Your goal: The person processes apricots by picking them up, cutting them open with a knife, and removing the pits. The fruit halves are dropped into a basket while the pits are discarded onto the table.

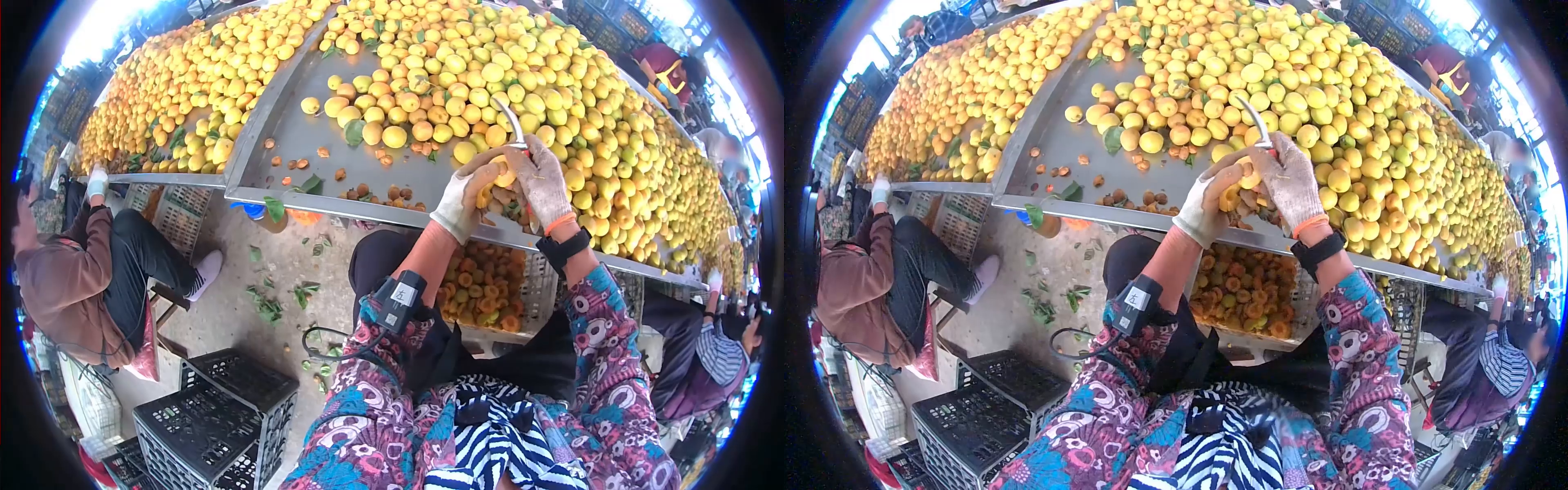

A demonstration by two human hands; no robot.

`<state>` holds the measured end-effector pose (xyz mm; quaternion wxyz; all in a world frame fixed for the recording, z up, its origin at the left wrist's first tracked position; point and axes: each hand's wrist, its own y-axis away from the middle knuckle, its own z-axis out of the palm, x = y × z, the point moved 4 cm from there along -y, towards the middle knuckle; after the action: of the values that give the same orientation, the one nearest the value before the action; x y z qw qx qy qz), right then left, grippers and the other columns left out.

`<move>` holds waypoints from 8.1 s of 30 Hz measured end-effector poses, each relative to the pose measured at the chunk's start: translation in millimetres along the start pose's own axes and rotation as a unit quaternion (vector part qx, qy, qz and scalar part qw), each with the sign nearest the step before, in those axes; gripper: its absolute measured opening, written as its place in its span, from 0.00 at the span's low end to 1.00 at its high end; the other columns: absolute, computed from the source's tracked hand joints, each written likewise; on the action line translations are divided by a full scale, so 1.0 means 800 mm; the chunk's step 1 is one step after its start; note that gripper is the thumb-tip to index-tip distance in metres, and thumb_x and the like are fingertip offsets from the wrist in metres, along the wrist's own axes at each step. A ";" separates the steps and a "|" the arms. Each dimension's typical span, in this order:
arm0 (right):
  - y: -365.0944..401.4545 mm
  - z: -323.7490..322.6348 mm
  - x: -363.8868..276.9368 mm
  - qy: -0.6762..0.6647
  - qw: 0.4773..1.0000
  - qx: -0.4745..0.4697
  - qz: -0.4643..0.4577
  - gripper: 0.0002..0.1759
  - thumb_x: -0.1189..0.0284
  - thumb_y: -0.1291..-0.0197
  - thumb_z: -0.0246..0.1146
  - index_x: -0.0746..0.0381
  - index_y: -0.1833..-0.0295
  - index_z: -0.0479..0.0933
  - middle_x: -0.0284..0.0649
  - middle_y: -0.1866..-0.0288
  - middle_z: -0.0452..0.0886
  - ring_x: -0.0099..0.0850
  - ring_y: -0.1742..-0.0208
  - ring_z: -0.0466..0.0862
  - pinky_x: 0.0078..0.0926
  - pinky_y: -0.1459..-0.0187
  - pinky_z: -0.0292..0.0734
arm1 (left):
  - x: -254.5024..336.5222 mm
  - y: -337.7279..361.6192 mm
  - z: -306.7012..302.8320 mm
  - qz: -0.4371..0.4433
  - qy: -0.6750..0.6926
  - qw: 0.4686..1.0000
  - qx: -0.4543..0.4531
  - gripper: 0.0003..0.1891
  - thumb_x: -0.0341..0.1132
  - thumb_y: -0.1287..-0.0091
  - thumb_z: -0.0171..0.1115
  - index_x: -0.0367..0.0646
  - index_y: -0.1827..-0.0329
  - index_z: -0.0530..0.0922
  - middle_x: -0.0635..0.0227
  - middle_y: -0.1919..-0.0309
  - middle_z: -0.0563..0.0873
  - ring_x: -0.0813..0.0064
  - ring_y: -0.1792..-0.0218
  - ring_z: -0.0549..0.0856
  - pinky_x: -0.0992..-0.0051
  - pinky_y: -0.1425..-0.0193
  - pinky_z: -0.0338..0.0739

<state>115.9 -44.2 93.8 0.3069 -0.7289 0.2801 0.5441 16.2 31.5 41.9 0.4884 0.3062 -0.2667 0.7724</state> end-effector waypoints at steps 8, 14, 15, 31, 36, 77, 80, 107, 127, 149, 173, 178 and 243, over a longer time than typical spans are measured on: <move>-0.025 -0.015 -0.075 -0.248 0.955 0.121 -0.106 0.13 0.62 0.32 0.59 0.56 0.67 0.67 0.27 0.82 0.66 0.19 0.88 0.65 0.20 0.87 0.58 | -0.016 -0.006 -0.001 0.005 0.088 0.995 0.039 0.29 0.40 0.36 0.64 0.40 0.35 0.66 0.64 0.62 0.80 0.80 0.72 0.79 0.82 0.73 0.71; -0.035 0.006 -0.078 -0.160 0.942 0.184 -0.230 0.10 0.65 0.30 0.55 0.58 0.64 0.69 0.31 0.82 0.70 0.21 0.90 0.66 0.20 0.88 0.62 | -0.012 -0.006 0.010 0.019 0.088 0.996 -0.002 0.25 0.38 0.34 0.63 0.41 0.36 0.67 0.67 0.63 0.79 0.80 0.74 0.77 0.82 0.75 0.70; -0.031 0.017 -0.089 -0.132 0.934 0.204 -0.262 0.14 0.58 0.30 0.53 0.57 0.60 0.70 0.29 0.83 0.66 0.21 0.90 0.62 0.20 0.90 0.58 | -0.012 -0.008 0.010 0.016 0.091 0.995 -0.021 0.25 0.38 0.33 0.63 0.41 0.36 0.68 0.67 0.63 0.79 0.80 0.74 0.77 0.82 0.75 0.70; -0.053 0.017 -0.012 -0.206 0.942 0.178 -0.199 0.12 0.61 0.29 0.53 0.55 0.66 0.68 0.26 0.85 0.62 0.20 0.90 0.59 0.22 0.88 0.53 | -0.017 -0.006 0.001 0.103 -0.091 0.988 0.071 0.22 0.44 0.32 0.59 0.41 0.40 0.71 0.71 0.58 0.78 0.83 0.58 0.77 0.80 0.58 0.76; -0.065 0.011 -0.007 -0.429 0.895 0.123 -0.002 0.15 0.60 0.29 0.51 0.51 0.71 0.65 0.22 0.87 0.54 0.19 0.90 0.52 0.22 0.87 0.44 | -0.011 -0.006 -0.002 0.082 -0.057 0.994 0.043 0.22 0.43 0.33 0.59 0.42 0.39 0.72 0.70 0.58 0.78 0.81 0.58 0.79 0.80 0.59 0.78; 0.134 -0.222 -0.071 -0.360 0.925 0.109 0.051 0.16 0.58 0.27 0.51 0.56 0.66 0.68 0.24 0.84 0.62 0.16 0.90 0.59 0.15 0.90 0.54 | -0.094 0.019 0.077 -0.054 -0.477 0.857 -0.187 0.09 0.31 0.40 0.67 0.41 0.58 0.82 0.70 0.69 0.84 0.81 0.68 0.82 0.79 0.62 0.76; 0.154 -0.240 -0.053 -0.354 0.931 0.080 0.042 0.16 0.58 0.28 0.52 0.56 0.65 0.68 0.24 0.84 0.62 0.15 0.90 0.59 0.14 0.90 0.53 | -0.100 0.013 0.091 0.137 -0.558 0.805 -0.146 0.10 0.36 0.43 0.70 0.43 0.63 0.81 0.65 0.72 0.83 0.71 0.69 0.83 0.71 0.63 0.78; 0.150 -0.102 0.010 -0.146 0.984 0.021 0.100 0.11 0.69 0.28 0.54 0.62 0.45 0.70 0.23 0.70 0.71 0.11 0.75 0.68 0.08 0.77 0.65 | -0.054 -0.007 0.032 0.020 0.072 0.994 -0.076 0.25 0.22 0.39 0.61 0.51 0.38 0.71 0.60 0.43 0.77 0.70 0.57 0.83 0.73 0.52 0.81; 0.093 -0.015 0.001 0.206 0.971 -0.079 -0.091 0.07 0.73 0.34 0.58 0.66 0.55 0.72 0.48 0.76 0.76 0.38 0.77 0.76 0.31 0.72 0.71 | 0.007 0.013 -0.016 0.061 0.109 0.992 -0.022 0.24 0.33 0.37 0.66 0.39 0.38 0.71 0.63 0.45 0.79 0.73 0.45 0.79 0.73 0.39 0.77; 0.073 0.015 0.033 0.277 0.956 -0.059 -0.073 0.18 0.71 0.32 0.54 0.68 0.40 0.68 0.52 0.65 0.80 0.40 0.63 0.80 0.34 0.63 0.76 | -0.032 0.007 -0.015 0.091 0.061 0.994 0.015 0.22 0.40 0.31 0.59 0.37 0.39 0.72 0.64 0.50 0.82 0.75 0.51 0.81 0.73 0.45 0.76; 0.066 0.048 0.089 0.057 0.995 -0.087 -0.010 0.12 0.73 0.31 0.54 0.68 0.46 0.71 0.44 0.52 0.77 0.33 0.55 0.78 0.23 0.52 0.72 | -0.051 -0.010 -0.029 0.082 0.107 0.977 0.165 0.16 0.42 0.29 0.48 0.36 0.68 0.69 0.58 0.68 0.77 0.60 0.63 0.85 0.67 0.59 0.81; 0.070 0.056 0.105 -0.248 0.966 -0.053 0.049 0.11 0.74 0.29 0.53 0.64 0.45 0.71 0.29 0.56 0.76 0.18 0.56 0.74 0.15 0.53 0.71 | -0.091 -0.025 -0.065 0.105 0.077 0.976 0.176 0.17 0.43 0.30 0.53 0.35 0.56 0.74 0.59 0.64 0.82 0.67 0.66 0.84 0.71 0.59 0.79; 0.097 -0.067 0.029 -0.234 0.950 -0.086 0.190 0.12 0.64 0.30 0.54 0.59 0.49 0.69 0.29 0.76 0.72 0.15 0.87 0.63 0.13 0.86 0.58 | -0.042 0.020 0.047 0.183 -0.205 0.962 -0.007 0.04 0.25 0.35 0.63 0.37 0.59 0.78 0.71 0.63 0.81 0.86 0.67 0.78 0.84 0.63 0.73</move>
<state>97.7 -136.9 72.4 0.1905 -0.5382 0.2859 0.7696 20.6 -21.3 40.2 0.2759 0.4005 -0.4177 0.7675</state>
